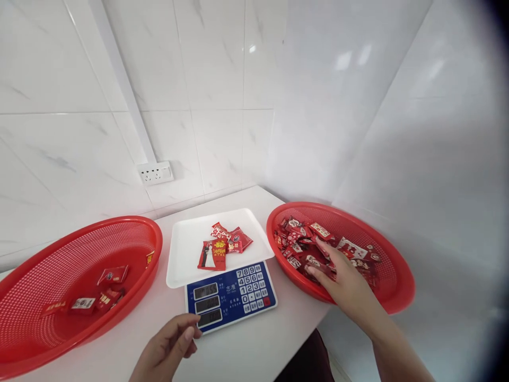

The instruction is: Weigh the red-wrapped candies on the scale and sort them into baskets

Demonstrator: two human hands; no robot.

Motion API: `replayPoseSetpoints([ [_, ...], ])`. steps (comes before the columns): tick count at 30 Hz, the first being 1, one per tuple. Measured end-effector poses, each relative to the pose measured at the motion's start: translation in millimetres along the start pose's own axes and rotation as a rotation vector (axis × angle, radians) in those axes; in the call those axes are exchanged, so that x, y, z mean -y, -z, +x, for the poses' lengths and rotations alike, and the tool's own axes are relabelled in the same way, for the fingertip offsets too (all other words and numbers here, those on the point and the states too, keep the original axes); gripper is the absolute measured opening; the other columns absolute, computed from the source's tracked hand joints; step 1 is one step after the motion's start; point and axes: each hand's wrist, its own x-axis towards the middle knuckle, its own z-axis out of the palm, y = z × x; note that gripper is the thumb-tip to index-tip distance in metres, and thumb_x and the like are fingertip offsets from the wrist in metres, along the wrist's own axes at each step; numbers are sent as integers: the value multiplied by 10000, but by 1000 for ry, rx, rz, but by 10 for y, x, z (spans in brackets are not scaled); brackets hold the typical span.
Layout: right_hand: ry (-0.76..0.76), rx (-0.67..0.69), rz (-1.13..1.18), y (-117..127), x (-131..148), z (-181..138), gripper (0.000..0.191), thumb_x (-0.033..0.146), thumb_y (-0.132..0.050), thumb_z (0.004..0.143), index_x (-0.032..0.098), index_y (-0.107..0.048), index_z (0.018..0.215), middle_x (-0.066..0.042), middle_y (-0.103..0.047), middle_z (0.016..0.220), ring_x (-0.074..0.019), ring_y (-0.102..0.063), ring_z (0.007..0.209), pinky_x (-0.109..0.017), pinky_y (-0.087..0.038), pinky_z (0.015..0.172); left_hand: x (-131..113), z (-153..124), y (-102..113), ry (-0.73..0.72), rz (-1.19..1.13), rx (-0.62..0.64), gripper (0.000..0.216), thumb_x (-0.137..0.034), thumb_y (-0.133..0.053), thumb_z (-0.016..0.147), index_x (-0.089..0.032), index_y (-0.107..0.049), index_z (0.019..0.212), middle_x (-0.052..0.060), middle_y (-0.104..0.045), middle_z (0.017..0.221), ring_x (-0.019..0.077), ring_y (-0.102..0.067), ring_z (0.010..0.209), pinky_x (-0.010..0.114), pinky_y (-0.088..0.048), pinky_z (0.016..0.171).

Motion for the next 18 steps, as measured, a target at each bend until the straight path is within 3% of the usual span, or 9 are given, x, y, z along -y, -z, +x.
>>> replayPoseSetpoints([
  [7,86,380,-115,-1,65,-116,546,501,-397,843,262,-394,1334,-45,-484,1336,-278,-449,1208,-419,-401,945,2,26,111,-45,259,43,402,-536,-493,768,-220,-617,985,34,-668,861,179,-607,767,285,-504,714],
  [10,96,462,-189,7,67,-109,543,516,-392,836,279,-420,1324,-40,-512,1310,-296,-485,1172,-432,-418,908,31,83,205,-239,544,-211,385,-492,-470,798,-236,-587,1061,70,-629,1073,239,-586,974,357,-491,815],
  [13,93,482,-241,-6,71,-94,533,508,-357,850,284,-415,1330,-37,-525,1296,-297,-507,1152,-421,-445,874,31,194,364,-484,867,-463,425,-445,-414,840,-204,-530,1170,113,-505,1277,289,-409,1222,447,-385,963],
  [15,93,476,-278,-22,71,-88,531,506,-352,850,283,-422,1327,-36,-540,1279,-305,-528,1129,-413,-467,843,22,277,488,-465,1026,-507,488,-446,-386,856,-182,-452,1261,130,-401,1376,311,-299,1296,491,-334,995],
  [18,105,464,-310,-53,39,-86,527,509,-355,849,283,-438,1318,-31,-555,1262,-308,-549,1103,-402,-484,823,9,351,692,-282,1138,-424,571,-480,-353,864,-172,-339,1345,149,-409,1375,329,-381,1248,486,-408,920],
])
